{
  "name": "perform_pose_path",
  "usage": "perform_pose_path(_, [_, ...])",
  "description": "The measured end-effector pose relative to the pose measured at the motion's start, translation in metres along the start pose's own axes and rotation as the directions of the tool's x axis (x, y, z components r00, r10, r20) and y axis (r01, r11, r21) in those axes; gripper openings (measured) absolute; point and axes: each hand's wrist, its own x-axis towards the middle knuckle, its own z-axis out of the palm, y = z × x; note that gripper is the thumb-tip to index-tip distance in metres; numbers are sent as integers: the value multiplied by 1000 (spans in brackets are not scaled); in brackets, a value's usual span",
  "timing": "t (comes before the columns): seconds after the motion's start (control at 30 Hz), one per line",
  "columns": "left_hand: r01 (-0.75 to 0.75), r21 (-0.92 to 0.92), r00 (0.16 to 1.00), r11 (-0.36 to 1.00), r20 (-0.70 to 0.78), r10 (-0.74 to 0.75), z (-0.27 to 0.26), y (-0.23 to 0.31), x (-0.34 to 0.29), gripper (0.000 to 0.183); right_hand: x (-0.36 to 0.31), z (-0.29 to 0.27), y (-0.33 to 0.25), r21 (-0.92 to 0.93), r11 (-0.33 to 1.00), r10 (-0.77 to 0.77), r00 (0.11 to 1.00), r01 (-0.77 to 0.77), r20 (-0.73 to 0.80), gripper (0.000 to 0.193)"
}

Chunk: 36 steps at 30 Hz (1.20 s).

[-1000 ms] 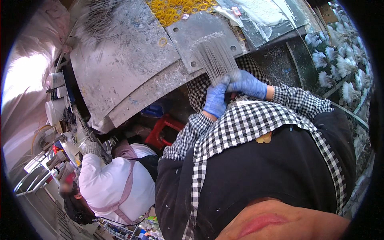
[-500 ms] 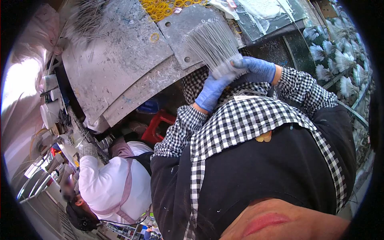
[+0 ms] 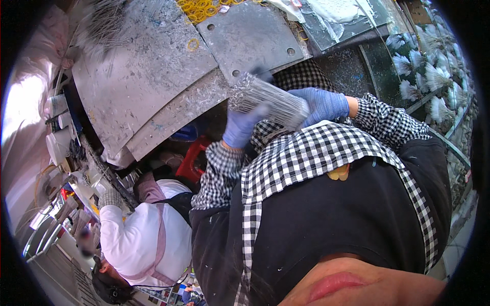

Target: Assembling bundles of white artificial branches and securing them with rubber bands on a factory workbench.

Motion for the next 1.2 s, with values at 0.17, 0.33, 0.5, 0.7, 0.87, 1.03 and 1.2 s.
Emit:
perform_pose_path(0.17, [-395,-463,864,793,106,492,17,35,28,50,11,-13,-6,-67,993,111,982,-102,153,87])
perform_pose_path(0.33, [-602,-110,798,791,-38,602,27,77,31,29,-1,-21,-38,-216,940,-271,962,264,-6,109])
perform_pose_path(0.5, [-892,332,326,306,5,945,37,126,42,41,35,-32,-102,-884,277,-748,662,376,47,119])
perform_pose_path(0.7, [-816,398,470,420,32,882,12,121,105,40,105,-34,-76,-930,238,-928,349,280,-133,92])
perform_pose_path(0.87, [-613,200,770,764,-65,635,-21,113,124,26,121,-39,-77,-754,435,-876,425,492,-228,77])
perform_pose_path(1.03, [-797,355,536,489,40,844,13,129,105,26,116,-56,-73,-826,292,-940,305,483,-154,71])
perform_pose_path(1.2, [-675,666,479,317,68,875,-16,111,138,26,97,-61,-104,-804,399,-828,551,440,-109,79])
